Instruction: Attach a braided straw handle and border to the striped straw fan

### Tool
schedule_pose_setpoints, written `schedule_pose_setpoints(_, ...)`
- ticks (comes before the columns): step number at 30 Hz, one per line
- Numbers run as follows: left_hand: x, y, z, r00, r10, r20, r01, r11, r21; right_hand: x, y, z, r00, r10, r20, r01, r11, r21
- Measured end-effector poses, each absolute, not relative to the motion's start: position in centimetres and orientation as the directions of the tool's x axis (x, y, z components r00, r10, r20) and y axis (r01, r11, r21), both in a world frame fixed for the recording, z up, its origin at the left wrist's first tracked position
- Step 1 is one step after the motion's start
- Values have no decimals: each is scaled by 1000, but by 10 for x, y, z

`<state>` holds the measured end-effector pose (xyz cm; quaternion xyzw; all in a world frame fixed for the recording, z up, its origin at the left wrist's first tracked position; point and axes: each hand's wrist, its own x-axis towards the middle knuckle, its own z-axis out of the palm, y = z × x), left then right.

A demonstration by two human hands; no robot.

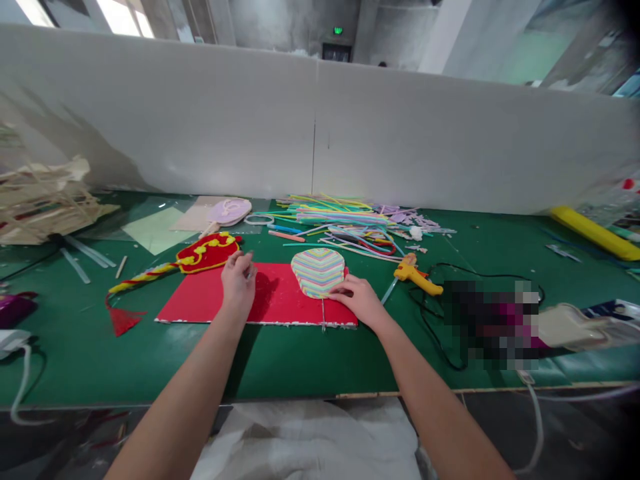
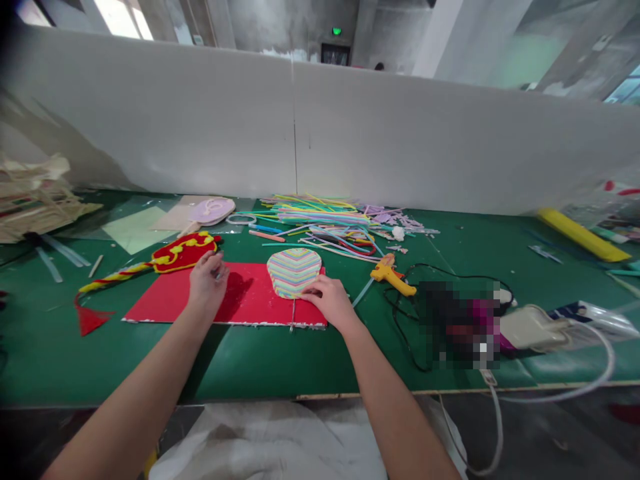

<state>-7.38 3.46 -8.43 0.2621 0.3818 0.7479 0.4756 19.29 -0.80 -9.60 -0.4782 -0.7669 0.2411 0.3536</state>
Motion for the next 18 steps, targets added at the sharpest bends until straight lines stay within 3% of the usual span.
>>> schedule_pose_setpoints(18, -51, 28, -81, -176, 984, 26, -475, -108, 873, 193, -6, -99, -305, 887, 346, 561, 462, -688)
